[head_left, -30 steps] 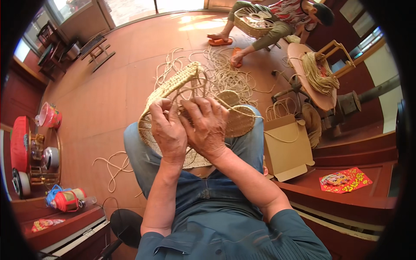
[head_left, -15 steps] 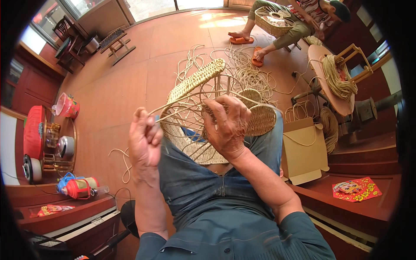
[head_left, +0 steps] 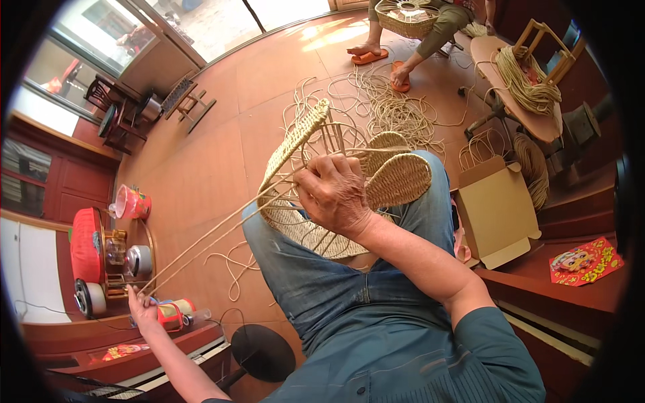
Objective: Weaving a straw basket using hand techniques.
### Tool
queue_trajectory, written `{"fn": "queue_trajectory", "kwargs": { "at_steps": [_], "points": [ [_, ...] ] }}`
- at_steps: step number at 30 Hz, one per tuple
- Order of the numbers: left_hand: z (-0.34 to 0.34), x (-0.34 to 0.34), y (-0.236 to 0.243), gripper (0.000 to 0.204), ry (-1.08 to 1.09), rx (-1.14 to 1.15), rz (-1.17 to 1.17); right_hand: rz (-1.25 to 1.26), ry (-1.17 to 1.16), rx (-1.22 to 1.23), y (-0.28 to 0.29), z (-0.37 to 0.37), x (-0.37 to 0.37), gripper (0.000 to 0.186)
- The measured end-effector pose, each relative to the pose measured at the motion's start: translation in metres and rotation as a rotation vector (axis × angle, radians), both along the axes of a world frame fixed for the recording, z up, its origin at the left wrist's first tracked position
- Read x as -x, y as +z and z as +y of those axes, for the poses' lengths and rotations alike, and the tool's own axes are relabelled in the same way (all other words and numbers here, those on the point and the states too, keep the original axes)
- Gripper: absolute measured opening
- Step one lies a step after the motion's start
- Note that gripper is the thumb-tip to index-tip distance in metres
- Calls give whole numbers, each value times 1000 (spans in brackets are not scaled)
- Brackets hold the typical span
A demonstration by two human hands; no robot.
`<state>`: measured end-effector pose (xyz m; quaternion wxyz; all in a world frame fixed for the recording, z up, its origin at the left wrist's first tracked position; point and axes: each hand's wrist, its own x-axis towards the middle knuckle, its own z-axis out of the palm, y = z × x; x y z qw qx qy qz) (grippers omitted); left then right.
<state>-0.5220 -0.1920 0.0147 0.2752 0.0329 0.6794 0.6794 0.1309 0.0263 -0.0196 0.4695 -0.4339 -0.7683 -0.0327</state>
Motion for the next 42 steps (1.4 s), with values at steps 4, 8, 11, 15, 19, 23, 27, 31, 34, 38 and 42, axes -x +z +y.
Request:
{"fn": "queue_trajectory", "kwargs": {
  "at_steps": [4,8,11,15,19,23,27,31,34,38,42],
  "points": [
    [-45,79,-1,40,115,142,61,41,15,-48,-3,3,-6,15],
    [-94,125,-11,72,310,347,156,69,16,-65,-4,2,-12,14],
    [-132,139,-10,67,346,280,130,130,-5,-91,-4,2,-13,14],
    [-155,140,-5,59,431,560,301,155,-5,-81,-4,1,-13,12],
    [-157,133,-8,52,443,769,402,182,-11,-59,-3,0,-13,12],
    [-169,149,-22,45,441,968,496,186,-27,-41,-2,-1,-12,12],
    [-161,160,-38,39,396,1268,696,201,-13,-46,-3,0,-12,11],
    [-64,56,-70,29,1,863,973,217,0,-11,-5,0,-14,11],
    [37,-130,-97,27,-564,151,787,210,3,14,-5,-1,-15,13],
    [105,-355,-72,25,-871,117,1228,219,6,-11,-3,0,-13,14],
    [133,-429,-47,19,-757,71,1651,198,-2,2,-2,-1,-12,14]
  ]
}}
